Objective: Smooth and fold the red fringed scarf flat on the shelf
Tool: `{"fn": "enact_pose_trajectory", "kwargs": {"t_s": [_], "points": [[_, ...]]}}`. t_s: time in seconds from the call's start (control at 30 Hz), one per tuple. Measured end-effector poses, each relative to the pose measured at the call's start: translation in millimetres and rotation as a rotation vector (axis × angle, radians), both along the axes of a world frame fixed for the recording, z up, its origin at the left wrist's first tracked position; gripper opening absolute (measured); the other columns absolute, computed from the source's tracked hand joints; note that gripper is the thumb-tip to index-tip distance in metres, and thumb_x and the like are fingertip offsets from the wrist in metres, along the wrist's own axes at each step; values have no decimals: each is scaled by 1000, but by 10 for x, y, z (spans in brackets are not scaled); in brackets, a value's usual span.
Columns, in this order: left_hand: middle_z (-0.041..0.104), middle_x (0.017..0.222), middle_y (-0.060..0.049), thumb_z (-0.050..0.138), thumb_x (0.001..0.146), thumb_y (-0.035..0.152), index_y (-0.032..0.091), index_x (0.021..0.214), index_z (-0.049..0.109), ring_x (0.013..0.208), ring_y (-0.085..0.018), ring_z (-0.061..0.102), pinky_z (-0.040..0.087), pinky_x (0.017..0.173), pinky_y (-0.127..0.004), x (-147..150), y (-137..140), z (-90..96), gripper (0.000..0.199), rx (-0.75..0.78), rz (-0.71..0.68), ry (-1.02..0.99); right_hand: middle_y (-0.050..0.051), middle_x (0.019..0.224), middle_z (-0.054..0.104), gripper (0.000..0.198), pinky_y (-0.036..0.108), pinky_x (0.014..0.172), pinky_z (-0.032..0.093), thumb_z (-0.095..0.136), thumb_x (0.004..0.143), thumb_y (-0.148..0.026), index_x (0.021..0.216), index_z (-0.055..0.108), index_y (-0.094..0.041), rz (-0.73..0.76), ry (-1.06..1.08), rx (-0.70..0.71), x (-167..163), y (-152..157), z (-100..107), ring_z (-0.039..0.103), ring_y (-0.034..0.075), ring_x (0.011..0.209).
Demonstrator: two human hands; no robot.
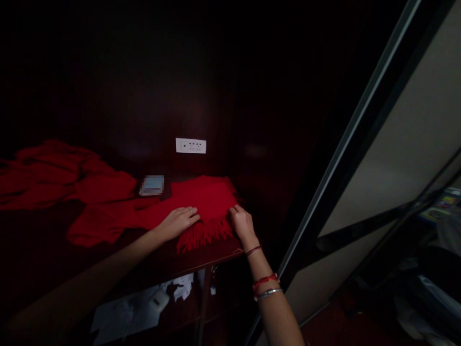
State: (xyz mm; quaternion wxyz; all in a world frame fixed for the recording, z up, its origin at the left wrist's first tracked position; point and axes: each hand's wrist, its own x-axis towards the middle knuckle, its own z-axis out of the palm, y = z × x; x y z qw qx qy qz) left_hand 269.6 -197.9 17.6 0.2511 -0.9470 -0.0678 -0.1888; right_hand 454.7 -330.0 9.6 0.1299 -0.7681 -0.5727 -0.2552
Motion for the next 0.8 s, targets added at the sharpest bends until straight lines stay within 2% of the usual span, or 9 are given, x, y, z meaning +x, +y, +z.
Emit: {"fn": "enact_pose_trajectory", "kwargs": {"t_s": [0.27, 0.53, 0.7, 0.8], "points": [[55, 98, -7, 40, 81, 13, 17, 92, 50, 94, -17, 51, 41, 77, -28, 25, -32, 18, 16, -45, -36, 51, 4, 81, 54, 18, 22, 54, 29, 36, 82, -16, 83, 54, -19, -97, -28, -37, -2, 36, 23, 49, 11, 65], [51, 104, -9, 37, 82, 14, 17, 95, 49, 98, -18, 48, 42, 76, -28, 16, 25, 49, 18, -27, 40, 0, 5, 83, 53, 16, 23, 53, 26, 36, 82, -16, 83, 52, -18, -133, -85, -28, -19, 53, 24, 49, 12, 68], [53, 100, -8, 39, 81, 13, 17, 93, 50, 95, -18, 50, 42, 75, -28, 10, -8, 17, 17, -20, -54, 67, 4, 85, 53, 16, 23, 51, 25, 36, 81, -14, 85, 51, -18, -152, -74, -42, -21, 45, 17, 49, 12, 65], [54, 99, -8, 39, 81, 13, 17, 92, 50, 93, -18, 51, 43, 73, -28, -9, -19, 9, 16, -19, -58, 53, 3, 85, 52, 16, 23, 50, 25, 36, 81, -14, 86, 50, -19, -157, -52, -55, -9, 35, 4, 49, 11, 63]]}}
